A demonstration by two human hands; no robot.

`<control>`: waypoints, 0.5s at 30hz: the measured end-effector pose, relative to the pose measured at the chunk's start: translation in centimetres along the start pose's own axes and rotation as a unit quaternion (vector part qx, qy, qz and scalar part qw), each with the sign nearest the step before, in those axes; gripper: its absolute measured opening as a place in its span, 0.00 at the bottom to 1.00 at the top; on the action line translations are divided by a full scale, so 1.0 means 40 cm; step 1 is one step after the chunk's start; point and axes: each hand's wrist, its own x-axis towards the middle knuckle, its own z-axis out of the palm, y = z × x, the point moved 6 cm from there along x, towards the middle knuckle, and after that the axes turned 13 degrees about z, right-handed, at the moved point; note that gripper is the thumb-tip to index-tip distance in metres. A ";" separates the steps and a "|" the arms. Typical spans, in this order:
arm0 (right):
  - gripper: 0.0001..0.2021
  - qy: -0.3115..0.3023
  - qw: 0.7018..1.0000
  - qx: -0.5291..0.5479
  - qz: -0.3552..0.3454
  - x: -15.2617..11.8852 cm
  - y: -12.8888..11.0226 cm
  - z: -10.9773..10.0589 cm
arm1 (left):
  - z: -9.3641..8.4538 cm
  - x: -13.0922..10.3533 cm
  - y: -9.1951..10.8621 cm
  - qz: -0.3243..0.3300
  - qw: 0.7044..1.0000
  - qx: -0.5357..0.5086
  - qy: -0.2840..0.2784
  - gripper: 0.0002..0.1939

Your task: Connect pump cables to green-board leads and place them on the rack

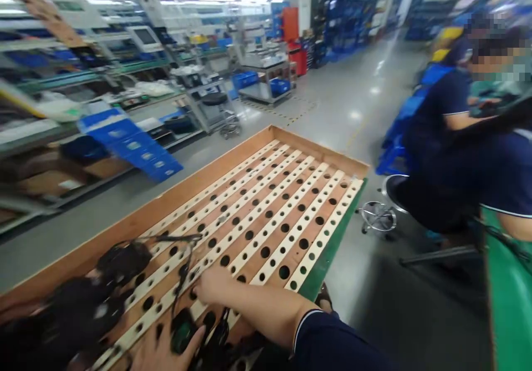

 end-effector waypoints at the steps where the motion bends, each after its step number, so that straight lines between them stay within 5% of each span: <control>1: 0.17 -0.003 1.000 0.001 0.009 0.000 -0.018 0.002 | -0.019 -0.016 -0.002 -0.053 0.998 -0.019 0.006 0.43; 6: 0.22 0.024 0.999 0.038 0.009 0.061 -0.120 0.006 | -0.043 -0.047 0.000 -0.095 0.978 -0.181 -0.038 0.49; 11: 0.12 0.044 0.999 0.030 0.014 0.124 -0.169 0.017 | -0.043 -0.066 -0.025 -0.102 0.972 -0.212 0.022 0.48; 15: 0.17 0.120 0.992 0.016 -0.032 0.104 -0.199 0.019 | -0.055 -0.073 -0.010 -0.077 0.968 -0.230 0.064 0.47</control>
